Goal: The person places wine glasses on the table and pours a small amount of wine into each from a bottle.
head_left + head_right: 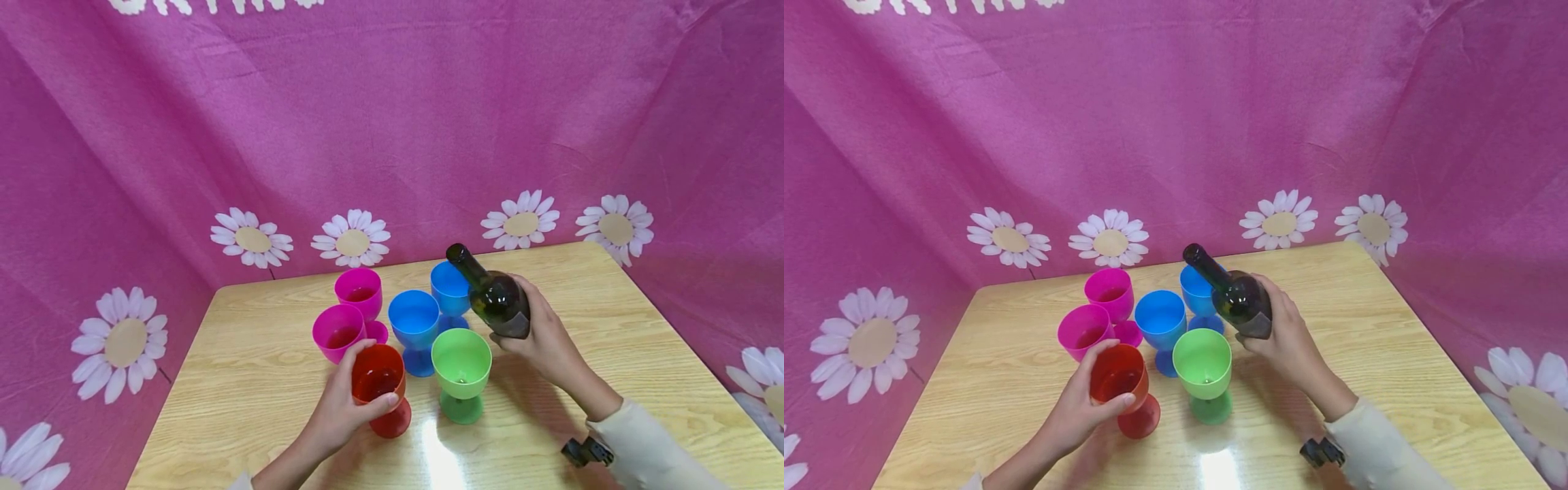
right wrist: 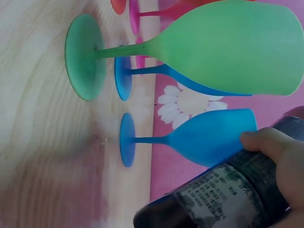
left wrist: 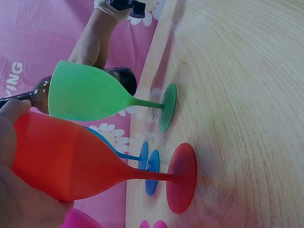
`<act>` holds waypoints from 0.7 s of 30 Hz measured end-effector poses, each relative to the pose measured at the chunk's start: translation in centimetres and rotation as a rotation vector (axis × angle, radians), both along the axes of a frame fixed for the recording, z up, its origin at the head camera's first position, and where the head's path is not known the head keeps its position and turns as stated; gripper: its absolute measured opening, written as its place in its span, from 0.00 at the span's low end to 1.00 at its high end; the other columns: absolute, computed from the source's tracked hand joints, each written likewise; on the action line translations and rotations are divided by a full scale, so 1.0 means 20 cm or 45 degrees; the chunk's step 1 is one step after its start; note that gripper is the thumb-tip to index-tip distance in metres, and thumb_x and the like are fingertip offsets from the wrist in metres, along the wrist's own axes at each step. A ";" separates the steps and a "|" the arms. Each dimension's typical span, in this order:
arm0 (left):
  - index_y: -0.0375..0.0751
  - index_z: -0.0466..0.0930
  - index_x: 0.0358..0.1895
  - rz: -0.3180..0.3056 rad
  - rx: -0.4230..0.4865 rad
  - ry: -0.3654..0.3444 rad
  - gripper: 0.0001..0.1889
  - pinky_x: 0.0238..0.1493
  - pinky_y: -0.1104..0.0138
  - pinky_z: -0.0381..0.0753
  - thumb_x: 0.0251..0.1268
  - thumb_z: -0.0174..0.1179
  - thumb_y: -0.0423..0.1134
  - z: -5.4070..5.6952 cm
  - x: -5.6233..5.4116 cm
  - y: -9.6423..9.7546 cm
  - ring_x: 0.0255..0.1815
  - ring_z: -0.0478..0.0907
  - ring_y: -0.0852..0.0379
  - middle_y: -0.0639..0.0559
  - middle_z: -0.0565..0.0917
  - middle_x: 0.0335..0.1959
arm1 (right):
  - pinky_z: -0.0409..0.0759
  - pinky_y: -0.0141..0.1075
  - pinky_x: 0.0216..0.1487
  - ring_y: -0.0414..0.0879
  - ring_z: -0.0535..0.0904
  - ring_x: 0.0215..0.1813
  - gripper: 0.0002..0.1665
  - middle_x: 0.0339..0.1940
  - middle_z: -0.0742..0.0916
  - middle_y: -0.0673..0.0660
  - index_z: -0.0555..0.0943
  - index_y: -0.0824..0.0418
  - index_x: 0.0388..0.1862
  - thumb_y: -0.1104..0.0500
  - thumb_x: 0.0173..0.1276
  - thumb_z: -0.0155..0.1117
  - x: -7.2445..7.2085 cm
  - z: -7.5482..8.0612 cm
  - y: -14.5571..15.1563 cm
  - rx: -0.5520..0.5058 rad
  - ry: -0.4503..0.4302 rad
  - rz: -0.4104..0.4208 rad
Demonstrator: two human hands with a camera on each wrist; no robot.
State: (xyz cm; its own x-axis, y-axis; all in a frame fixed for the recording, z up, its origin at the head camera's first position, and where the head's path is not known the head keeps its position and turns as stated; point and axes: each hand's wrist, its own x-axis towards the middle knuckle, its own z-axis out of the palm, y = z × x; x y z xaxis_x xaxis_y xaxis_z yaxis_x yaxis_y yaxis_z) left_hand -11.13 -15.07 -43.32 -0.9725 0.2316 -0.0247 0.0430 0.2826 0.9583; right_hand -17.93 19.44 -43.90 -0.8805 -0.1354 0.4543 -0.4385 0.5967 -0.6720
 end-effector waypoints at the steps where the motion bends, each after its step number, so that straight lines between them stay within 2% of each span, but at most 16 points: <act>1: 0.56 0.62 0.74 0.000 0.000 0.002 0.46 0.52 0.54 0.87 0.53 0.79 0.45 0.00 0.00 0.00 0.71 0.69 0.44 0.51 0.74 0.67 | 0.71 0.69 0.63 0.68 0.74 0.64 0.64 0.68 0.75 0.71 0.56 0.58 0.80 0.71 0.49 0.84 0.00 -0.01 0.00 -0.014 -0.016 -0.008; 9: 0.56 0.62 0.73 -0.005 0.013 -0.001 0.45 0.52 0.54 0.87 0.53 0.80 0.44 0.00 0.00 0.00 0.71 0.69 0.43 0.52 0.75 0.67 | 0.72 0.64 0.60 0.68 0.77 0.60 0.65 0.65 0.78 0.72 0.53 0.54 0.82 0.68 0.52 0.82 -0.01 -0.07 0.03 -0.130 -0.109 -0.042; 16: 0.55 0.62 0.73 -0.003 0.012 -0.004 0.46 0.52 0.54 0.87 0.52 0.80 0.44 0.00 0.00 0.00 0.71 0.69 0.43 0.52 0.75 0.67 | 0.67 0.66 0.64 0.68 0.73 0.65 0.65 0.69 0.75 0.71 0.48 0.50 0.83 0.65 0.58 0.81 0.00 -0.11 0.05 -0.202 -0.240 -0.051; 21: 0.55 0.62 0.73 -0.007 0.021 0.002 0.46 0.52 0.54 0.87 0.52 0.80 0.43 0.00 0.00 0.00 0.71 0.69 0.43 0.51 0.75 0.67 | 0.65 0.66 0.67 0.67 0.71 0.67 0.66 0.71 0.74 0.69 0.45 0.49 0.84 0.64 0.59 0.80 -0.01 -0.13 0.06 -0.257 -0.281 -0.046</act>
